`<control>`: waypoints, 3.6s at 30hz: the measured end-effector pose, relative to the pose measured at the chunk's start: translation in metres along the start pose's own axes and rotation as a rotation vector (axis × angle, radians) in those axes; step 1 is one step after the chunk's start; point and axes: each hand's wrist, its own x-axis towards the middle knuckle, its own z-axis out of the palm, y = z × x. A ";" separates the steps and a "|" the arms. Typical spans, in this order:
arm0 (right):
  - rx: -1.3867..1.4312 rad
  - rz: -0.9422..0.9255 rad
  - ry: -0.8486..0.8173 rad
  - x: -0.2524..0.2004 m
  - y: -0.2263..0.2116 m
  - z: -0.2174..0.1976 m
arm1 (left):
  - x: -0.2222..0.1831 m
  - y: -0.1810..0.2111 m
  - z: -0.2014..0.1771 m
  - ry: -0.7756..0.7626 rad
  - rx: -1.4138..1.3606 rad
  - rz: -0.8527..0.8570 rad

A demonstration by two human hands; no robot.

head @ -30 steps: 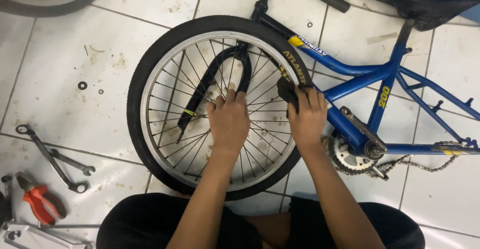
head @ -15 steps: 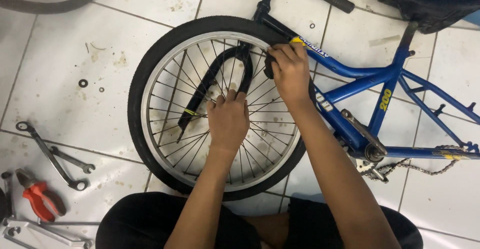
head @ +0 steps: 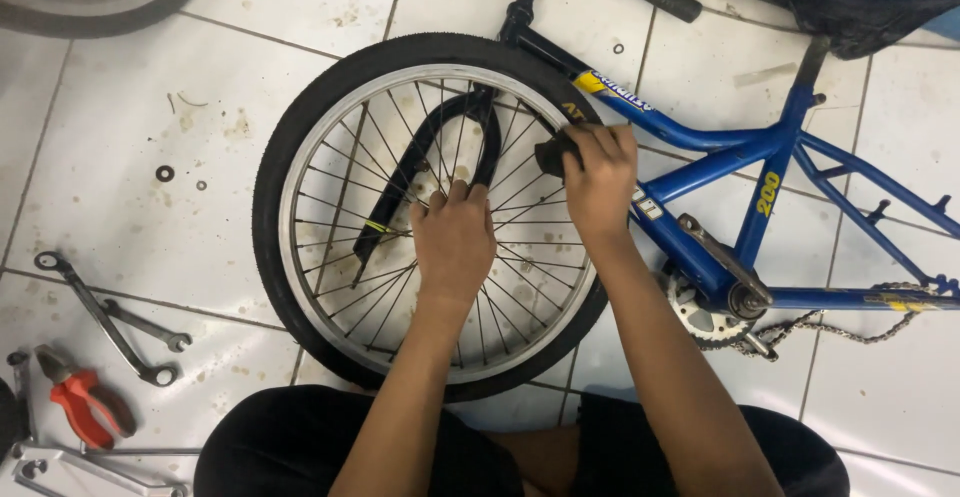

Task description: A person sitting on the floor cleans the hub and spokes of a bicycle wheel using a small tool and a cloth.

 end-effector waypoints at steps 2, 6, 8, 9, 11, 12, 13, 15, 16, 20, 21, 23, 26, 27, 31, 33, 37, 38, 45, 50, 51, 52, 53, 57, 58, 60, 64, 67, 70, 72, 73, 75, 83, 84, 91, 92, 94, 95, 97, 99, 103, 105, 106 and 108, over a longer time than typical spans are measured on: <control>0.045 -0.057 -0.006 0.028 -0.006 0.020 | 0.003 -0.002 0.001 0.010 -0.017 0.011; 0.100 -0.143 -0.061 0.046 -0.005 0.049 | 0.002 -0.010 0.009 0.030 -0.092 0.055; 0.029 -0.114 -0.082 0.041 -0.007 0.029 | 0.002 -0.010 0.007 0.035 -0.084 0.056; -0.039 -0.082 -0.112 0.034 -0.009 0.016 | -0.002 -0.009 0.006 0.032 -0.077 0.053; -0.098 -0.032 -0.111 0.001 0.005 0.003 | -0.001 -0.007 0.005 0.046 -0.065 0.051; -0.153 0.015 -0.108 -0.015 0.012 -0.004 | -0.001 -0.006 0.004 0.063 -0.051 0.047; -0.160 0.017 -0.103 -0.032 0.011 -0.015 | 0.000 -0.006 0.004 0.065 -0.053 0.054; -0.264 0.116 -0.214 -0.068 0.006 -0.037 | -0.001 -0.007 0.005 0.073 -0.040 0.065; -0.268 0.119 -0.215 -0.081 0.002 -0.044 | -0.003 -0.007 0.006 0.070 -0.043 0.069; -0.187 0.170 -0.205 -0.094 -0.002 -0.056 | -0.004 -0.008 0.006 0.069 -0.050 0.080; -0.118 0.182 -0.164 -0.090 -0.002 -0.054 | -0.003 -0.009 0.006 0.064 -0.052 0.086; -0.088 0.159 -0.122 -0.065 0.000 -0.043 | -0.004 -0.008 0.004 0.053 -0.026 0.091; -0.049 0.074 -0.049 -0.027 0.010 -0.013 | -0.002 -0.010 0.010 0.057 0.008 0.099; -0.051 0.011 -0.011 -0.013 0.014 0.000 | 0.000 -0.011 0.013 0.077 0.011 0.109; 0.095 -0.020 -0.031 0.013 0.008 0.007 | -0.002 -0.011 0.005 0.066 -0.012 0.112; 0.110 0.007 -0.024 0.007 0.008 0.002 | -0.001 -0.013 0.011 0.052 -0.048 0.122; 0.042 0.122 -0.002 -0.027 -0.004 -0.023 | 0.000 -0.011 0.001 0.019 -0.054 0.105; 0.063 0.138 0.026 -0.032 -0.004 -0.023 | 0.002 -0.010 0.000 -0.006 -0.054 0.097; 0.126 -0.013 0.051 0.025 -0.013 0.027 | 0.002 -0.012 0.010 -0.098 -0.041 0.097; 0.236 -0.099 -0.024 0.069 -0.048 0.060 | 0.005 -0.016 0.010 -0.100 -0.087 0.104; 0.225 -0.101 -0.034 0.072 -0.057 0.059 | 0.004 -0.016 0.007 -0.095 -0.155 0.098; 0.229 -0.103 -0.033 0.069 -0.048 0.058 | 0.004 -0.016 0.005 -0.092 -0.153 0.094; 0.204 -0.070 -0.037 0.064 -0.038 0.056 | 0.004 -0.015 0.004 -0.098 -0.150 0.096; 0.129 0.113 0.021 0.037 -0.021 0.020 | 0.005 -0.016 0.012 -0.113 -0.158 0.095; 0.132 0.111 0.030 0.031 -0.021 0.023 | 0.006 -0.017 0.012 -0.105 -0.153 0.096; 0.121 0.214 0.105 0.012 -0.020 0.026 | 0.003 -0.016 0.015 -0.122 -0.157 0.100; 0.190 0.171 0.131 0.036 -0.032 0.054 | 0.004 -0.014 0.005 -0.086 -0.122 0.116; 0.233 0.048 0.072 0.063 -0.055 0.080 | 0.005 -0.014 0.010 -0.108 -0.121 0.101; 0.302 -0.050 -0.018 0.083 -0.087 0.088 | 0.005 -0.016 0.011 -0.131 -0.093 0.121; 0.356 -0.088 -0.111 0.086 -0.088 0.087 | 0.004 -0.016 0.011 -0.128 -0.101 0.121; 0.353 -0.086 -0.112 0.084 -0.078 0.082 | 0.003 -0.015 0.007 -0.129 -0.102 0.123; 0.442 -0.001 -0.099 0.084 -0.059 0.073 | 0.004 -0.014 -0.002 -0.122 -0.113 0.104; 0.300 0.146 0.059 0.079 -0.067 0.077 | 0.003 -0.013 -0.008 -0.131 -0.142 0.096; 0.295 0.125 0.067 0.084 -0.075 0.084 | 0.003 -0.014 -0.008 -0.122 -0.128 0.111; 0.444 -0.123 -0.237 0.109 -0.124 0.089 | 0.000 -0.021 0.002 -0.162 -0.160 0.111; 0.447 -0.049 -0.246 0.111 -0.122 0.083 | -0.003 -0.026 -0.004 -0.194 -0.238 0.132; 0.449 0.021 -0.254 0.114 -0.107 0.077 | -0.006 -0.042 -0.041 -0.221 -0.319 0.152; 0.399 0.062 -0.243 0.112 -0.095 0.076 | -0.010 -0.054 -0.072 -0.235 -0.449 0.135; 0.352 0.098 -0.238 0.109 -0.081 0.078 | -0.018 -0.091 -0.115 -0.244 -0.582 0.111; 0.355 0.147 -0.221 0.106 -0.074 0.080 | -0.024 -0.138 -0.140 -0.136 -0.419 -0.259; 0.300 0.150 -0.216 0.109 -0.092 0.096 | -0.011 -0.206 -0.108 -0.159 -0.457 -0.613; 0.299 0.102 -0.232 0.110 -0.110 0.102 | 0.006 -0.217 -0.060 -0.201 -0.756 -0.646; 0.300 0.099 -0.237 0.110 -0.119 0.104 | 0.006 -0.204 -0.065 -0.201 -0.759 -0.651; 0.281 0.080 -0.252 0.113 -0.137 0.107 | 0.010 -0.176 -0.078 -0.057 -0.675 -0.790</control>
